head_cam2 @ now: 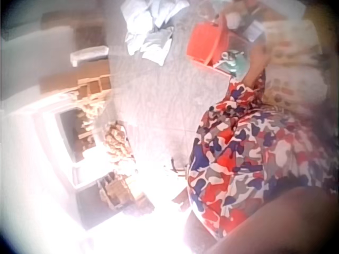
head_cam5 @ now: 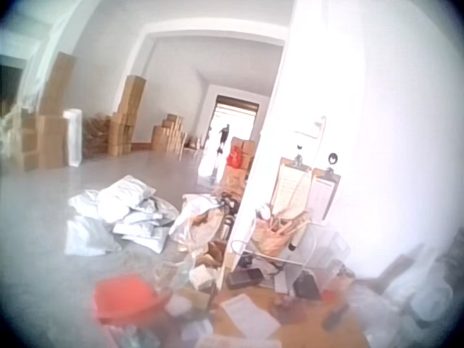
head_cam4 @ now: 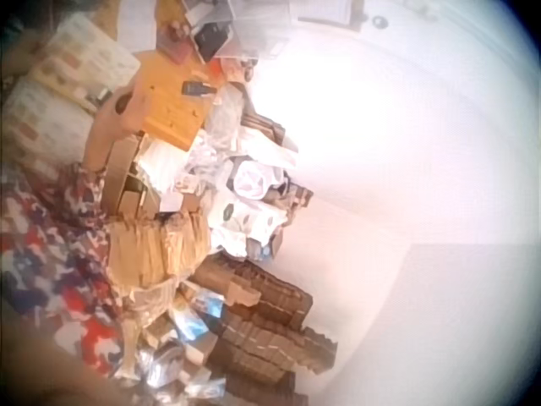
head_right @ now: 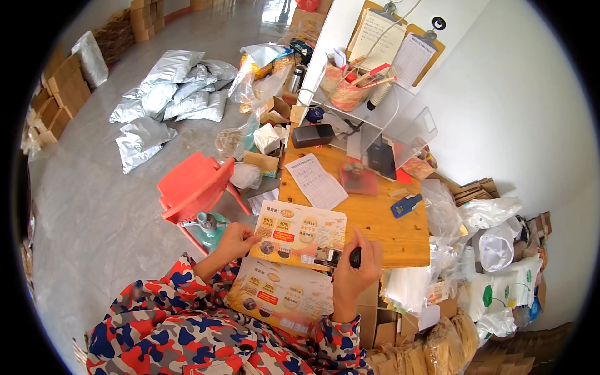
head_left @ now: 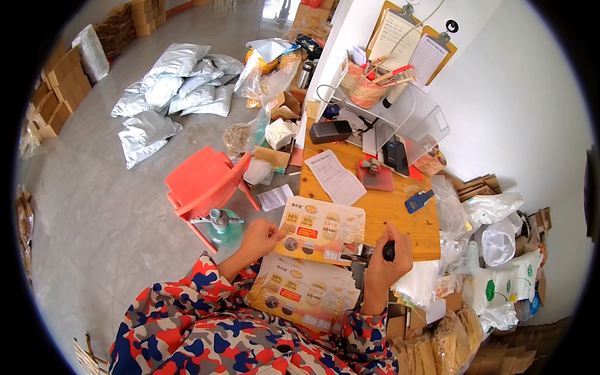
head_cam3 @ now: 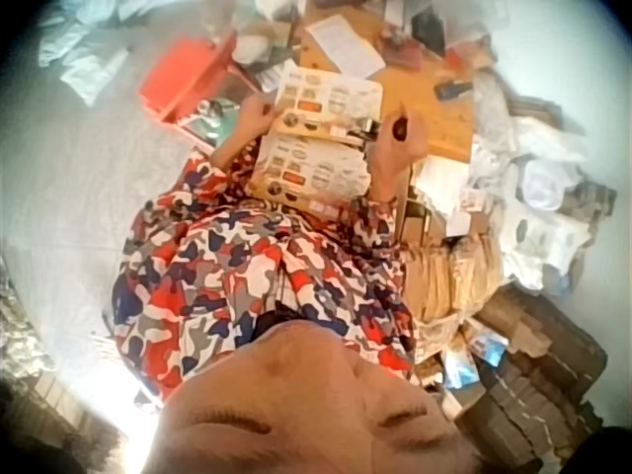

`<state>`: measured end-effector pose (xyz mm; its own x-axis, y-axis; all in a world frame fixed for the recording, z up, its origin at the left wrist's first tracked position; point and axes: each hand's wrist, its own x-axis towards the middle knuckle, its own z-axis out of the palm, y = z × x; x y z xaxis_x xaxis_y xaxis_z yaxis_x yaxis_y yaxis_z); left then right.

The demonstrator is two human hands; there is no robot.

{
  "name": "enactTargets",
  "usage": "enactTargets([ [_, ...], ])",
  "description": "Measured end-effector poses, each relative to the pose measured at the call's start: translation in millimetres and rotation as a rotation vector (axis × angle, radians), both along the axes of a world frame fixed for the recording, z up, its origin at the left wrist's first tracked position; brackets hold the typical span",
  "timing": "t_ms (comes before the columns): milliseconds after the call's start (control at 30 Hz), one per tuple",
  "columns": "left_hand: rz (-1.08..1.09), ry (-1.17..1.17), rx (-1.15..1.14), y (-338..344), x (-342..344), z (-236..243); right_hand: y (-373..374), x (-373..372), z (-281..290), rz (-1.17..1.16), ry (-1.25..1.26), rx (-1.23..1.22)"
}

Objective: The person repeatedly stamps a stack of printed documents using a handheld stamping tool at a wooden table. They align each sheet, press the stamp, and move to the next document in sequence.

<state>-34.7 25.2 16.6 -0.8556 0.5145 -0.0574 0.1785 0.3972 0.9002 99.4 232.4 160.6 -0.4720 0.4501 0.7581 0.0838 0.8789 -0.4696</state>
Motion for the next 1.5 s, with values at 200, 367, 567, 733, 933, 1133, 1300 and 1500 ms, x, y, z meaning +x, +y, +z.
enactTargets([
  [200, -0.056, -0.412, 0.088, -19.5, 12.2, 9.2, 2.1, -0.7, -0.9, -0.007, 0.011, 0.015],
  [367, -0.057, -0.321, 0.100, -35.1, 34.5, -4.2, 2.0, -3.8, 1.3, 0.010, -0.017, 0.026],
  [567, -0.133, -0.493, 0.001, -50.5, 70.3, -0.1, 1.8, -23.0, 2.9, 0.085, -0.029, 0.043],
  [733, -0.327, -0.179, -0.334, -63.7, 93.4, -15.7, 5.1, -73.4, -19.8, 0.135, -0.012, 0.063],
  [933, -0.503, -0.080, -0.572, -66.6, 60.0, 34.9, 11.6, -116.4, -67.5, 0.175, -0.066, 0.094],
  [1133, -0.300, 0.066, -0.345, -53.1, 23.6, 45.5, 7.7, -115.8, -98.5, 0.178, -0.054, 0.116],
  [1300, -0.353, -0.187, 0.078, -15.3, 14.2, 111.6, 14.3, -111.2, -80.5, 0.209, -0.072, 0.094],
  [1500, -0.790, -0.709, 0.776, -36.5, 48.4, 203.6, -11.2, -58.7, -2.9, 0.152, 0.118, 0.107],
])
